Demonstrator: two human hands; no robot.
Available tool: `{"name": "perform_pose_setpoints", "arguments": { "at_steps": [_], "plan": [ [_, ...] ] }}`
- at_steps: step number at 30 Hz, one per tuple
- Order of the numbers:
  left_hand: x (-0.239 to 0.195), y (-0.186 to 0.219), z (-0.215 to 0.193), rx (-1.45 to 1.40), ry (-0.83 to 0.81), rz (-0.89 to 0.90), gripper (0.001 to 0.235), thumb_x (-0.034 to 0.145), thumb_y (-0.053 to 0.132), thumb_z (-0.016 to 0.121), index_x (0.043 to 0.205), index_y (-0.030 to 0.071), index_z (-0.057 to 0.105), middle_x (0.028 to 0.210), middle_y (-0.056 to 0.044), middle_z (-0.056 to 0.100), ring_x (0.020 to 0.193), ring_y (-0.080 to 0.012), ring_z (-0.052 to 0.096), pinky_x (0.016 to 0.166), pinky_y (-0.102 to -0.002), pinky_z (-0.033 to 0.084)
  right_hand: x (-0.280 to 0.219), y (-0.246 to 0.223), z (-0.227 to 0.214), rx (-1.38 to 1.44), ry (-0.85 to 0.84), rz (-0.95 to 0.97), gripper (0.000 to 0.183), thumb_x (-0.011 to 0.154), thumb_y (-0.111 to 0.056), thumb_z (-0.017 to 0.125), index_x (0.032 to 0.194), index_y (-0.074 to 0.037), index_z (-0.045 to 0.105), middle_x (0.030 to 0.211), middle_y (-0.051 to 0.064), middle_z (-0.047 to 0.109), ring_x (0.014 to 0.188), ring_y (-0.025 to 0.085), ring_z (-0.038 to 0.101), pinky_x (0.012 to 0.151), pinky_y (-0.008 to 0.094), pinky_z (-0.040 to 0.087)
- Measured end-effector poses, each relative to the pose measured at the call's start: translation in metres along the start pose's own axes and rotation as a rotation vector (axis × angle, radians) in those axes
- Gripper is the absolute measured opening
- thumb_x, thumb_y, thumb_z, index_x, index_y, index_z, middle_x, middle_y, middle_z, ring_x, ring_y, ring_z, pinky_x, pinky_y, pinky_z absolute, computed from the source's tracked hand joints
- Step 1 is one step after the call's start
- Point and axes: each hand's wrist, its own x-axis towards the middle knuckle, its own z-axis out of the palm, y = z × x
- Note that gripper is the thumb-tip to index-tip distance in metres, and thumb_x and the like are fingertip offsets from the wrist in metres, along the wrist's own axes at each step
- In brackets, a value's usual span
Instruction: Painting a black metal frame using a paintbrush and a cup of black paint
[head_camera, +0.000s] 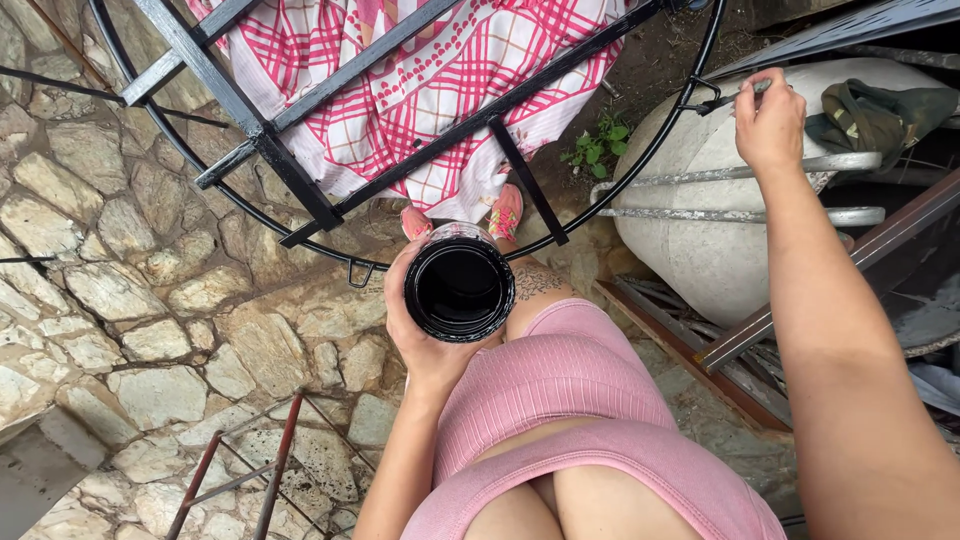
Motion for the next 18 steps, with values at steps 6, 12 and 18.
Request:
{"name": "perform_pose_setpoints", "arguments": {
  "at_steps": [6, 12, 18],
  "plan": [
    [-0.003, -0.003, 0.0, 0.02, 0.001, -0.015, 0.095, 0.069, 0.034, 0.094, 0.143, 0.001, 0.044, 0.143, -0.02, 0.056, 0.136, -0.0339, 0.057, 0.123, -0.045, 0.042, -0.002, -0.039, -0.03, -0.029, -0.114, -0.162, 0.02, 0.118, -0.016, 0.05, 0.13, -0.003, 0.059, 0.093, 0.025, 0.069, 0.088, 0.048, 0.063, 0.08, 0.058, 0.044],
    [-0.001, 0.0, -0.002, 0.034, -0.001, -0.028, 0.092, 0.071, 0.028, 0.094, 0.143, 0.002, 0.044, 0.144, -0.019, 0.056, 0.137, -0.0326, 0.057, 0.123, -0.043, 0.043, 0.012, -0.026, -0.02, -0.102, -0.119, -0.268, 0.025, 0.121, -0.019, 0.05, 0.123, 0.0, 0.066, 0.112, 0.024, 0.071, 0.099, 0.048, 0.062, 0.084, 0.057, 0.044],
    [-0.006, 0.0, -0.005, 0.007, -0.019, -0.055, 0.093, 0.073, 0.033, 0.092, 0.145, 0.002, 0.042, 0.146, -0.019, 0.054, 0.138, -0.0327, 0.055, 0.123, -0.043, 0.042, 0.012, -0.016, -0.021, -0.141, -0.094, -0.366, 0.018, 0.12, -0.014, 0.056, 0.124, -0.002, 0.068, 0.112, 0.023, 0.072, 0.094, 0.046, 0.065, 0.078, 0.056, 0.048]
  ]
}}
